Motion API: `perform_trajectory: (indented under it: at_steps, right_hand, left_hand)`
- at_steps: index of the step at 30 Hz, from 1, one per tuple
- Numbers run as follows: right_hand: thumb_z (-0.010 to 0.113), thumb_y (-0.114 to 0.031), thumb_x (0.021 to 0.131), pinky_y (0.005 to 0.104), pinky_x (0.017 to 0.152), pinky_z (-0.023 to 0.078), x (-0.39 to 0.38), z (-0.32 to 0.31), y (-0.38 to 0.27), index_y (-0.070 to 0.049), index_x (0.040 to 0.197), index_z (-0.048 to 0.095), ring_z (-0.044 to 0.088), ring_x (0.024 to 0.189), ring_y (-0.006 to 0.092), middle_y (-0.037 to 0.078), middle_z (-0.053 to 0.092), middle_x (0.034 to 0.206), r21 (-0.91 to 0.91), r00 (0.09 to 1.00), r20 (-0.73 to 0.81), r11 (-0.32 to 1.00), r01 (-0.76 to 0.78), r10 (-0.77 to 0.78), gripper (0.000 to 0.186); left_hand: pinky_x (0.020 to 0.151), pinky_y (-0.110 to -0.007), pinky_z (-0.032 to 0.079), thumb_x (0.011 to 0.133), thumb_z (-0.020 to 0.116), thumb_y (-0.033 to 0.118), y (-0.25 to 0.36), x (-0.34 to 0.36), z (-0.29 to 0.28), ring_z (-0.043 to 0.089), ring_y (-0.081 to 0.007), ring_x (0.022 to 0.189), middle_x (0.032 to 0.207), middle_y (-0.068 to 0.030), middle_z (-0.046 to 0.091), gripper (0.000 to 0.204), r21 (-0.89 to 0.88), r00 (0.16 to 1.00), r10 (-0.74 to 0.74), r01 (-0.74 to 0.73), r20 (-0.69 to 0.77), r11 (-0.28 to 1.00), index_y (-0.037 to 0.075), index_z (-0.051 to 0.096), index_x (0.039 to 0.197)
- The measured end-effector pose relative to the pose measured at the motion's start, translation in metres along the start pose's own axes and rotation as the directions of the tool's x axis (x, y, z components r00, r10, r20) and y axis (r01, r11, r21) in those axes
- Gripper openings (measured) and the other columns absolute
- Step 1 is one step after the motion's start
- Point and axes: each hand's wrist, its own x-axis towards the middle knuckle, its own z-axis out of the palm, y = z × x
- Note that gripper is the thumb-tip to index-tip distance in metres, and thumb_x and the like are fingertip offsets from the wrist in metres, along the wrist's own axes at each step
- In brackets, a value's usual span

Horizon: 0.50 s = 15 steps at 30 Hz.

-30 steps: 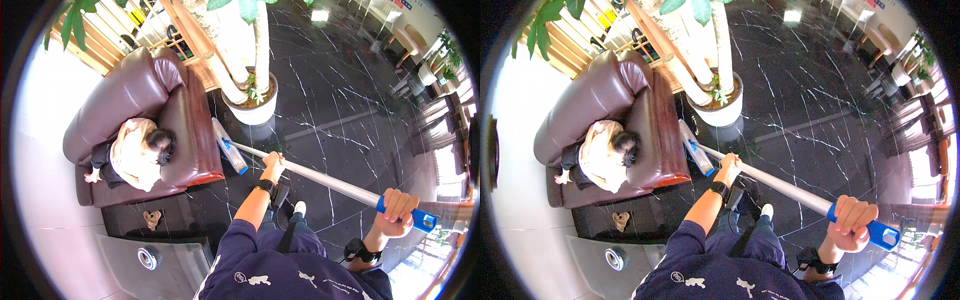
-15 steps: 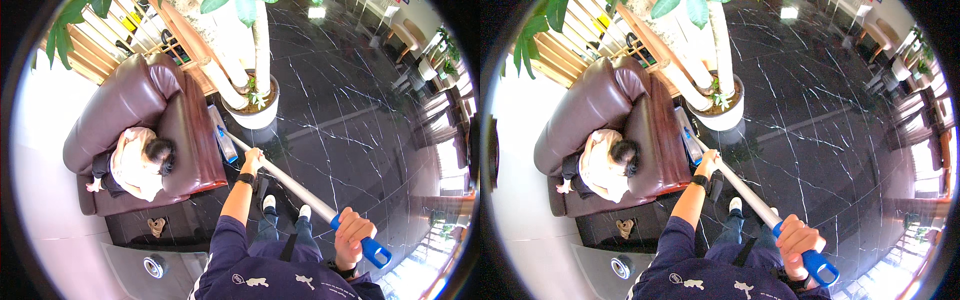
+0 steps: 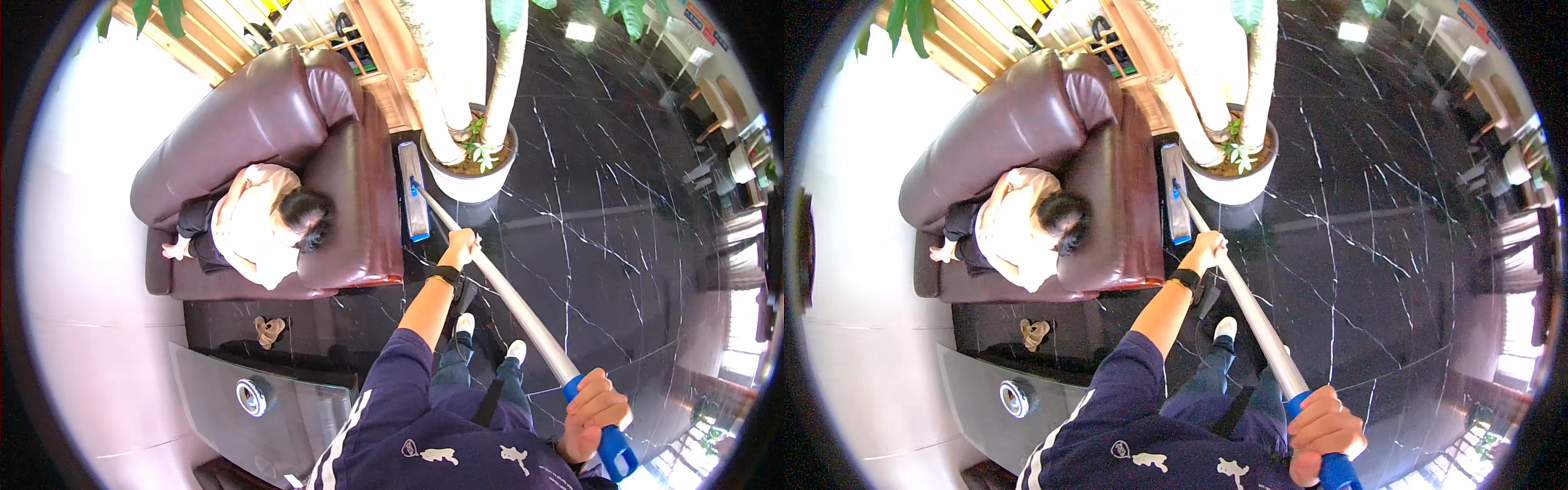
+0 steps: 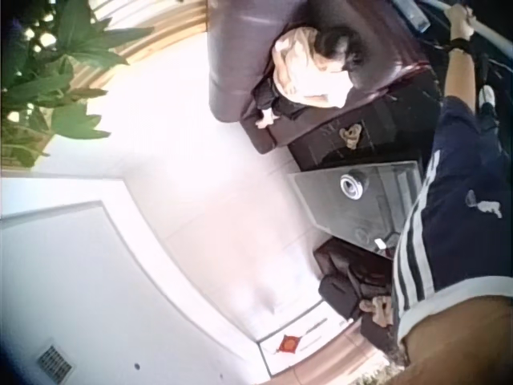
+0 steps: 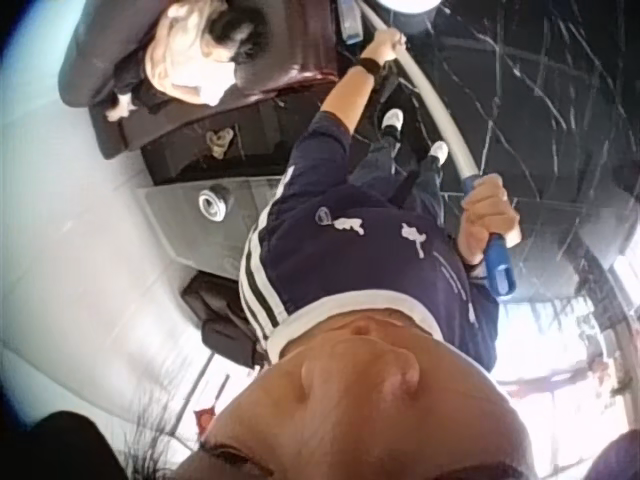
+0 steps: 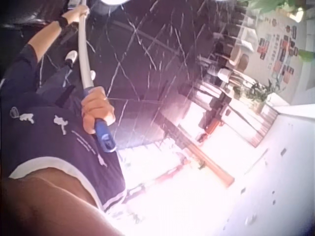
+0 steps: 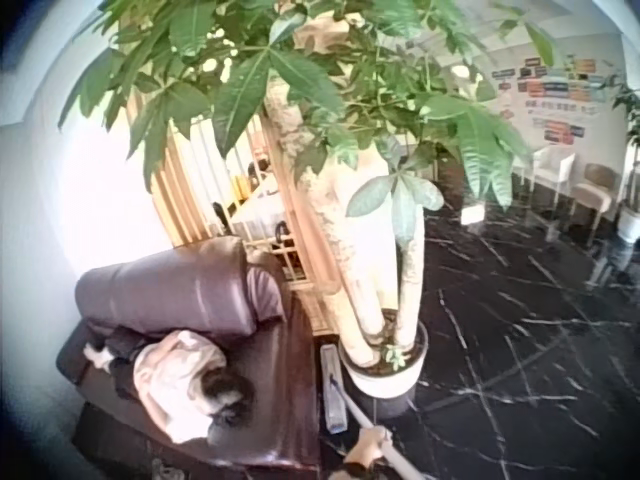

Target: Mopping the polished floor in a lobby area with people resting on couches.

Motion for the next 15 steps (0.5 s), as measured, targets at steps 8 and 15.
perform_trajectory:
  at_steps: [8, 15]
  right_hand:
    - [0.050, -0.024, 0.073, 0.0236, 0.049, 0.025, -0.012, -0.063, -0.043, -0.012, 0.056, 0.033, 0.035, 0.038, 0.0070, -0.003, 0.037, 0.042, -0.004, 0.994, -0.053, 0.995, 0.096, -0.096, 0.027]
    - [0.051, -0.021, 0.073, 0.0219, 0.048, 0.024, -0.032, -0.147, -0.088, -0.013, 0.055, 0.033, 0.034, 0.036, 0.0053, -0.004, 0.038, 0.039, 0.064, 0.993, -0.075, 0.994, 0.093, -0.088, 0.027]
  left_hand:
    - [0.037, -0.027, 0.038, 0.066, 0.033, -0.002, -0.074, -0.045, 0.034, 0.048, -0.0229, 0.051, 0.062, -0.0161, 0.046, 0.008, -0.011, 1.000, 0.020, -0.019, 0.024, 1.000, -0.003, 0.041, 0.067]
    - [0.035, -0.025, 0.037, 0.068, 0.034, 0.001, -0.157, -0.092, 0.065, 0.044, -0.0186, 0.043, 0.057, -0.0113, 0.045, 0.002, 0.035, 0.995, 0.082, -0.084, 0.061, 0.996, 0.003, 0.036, 0.069]
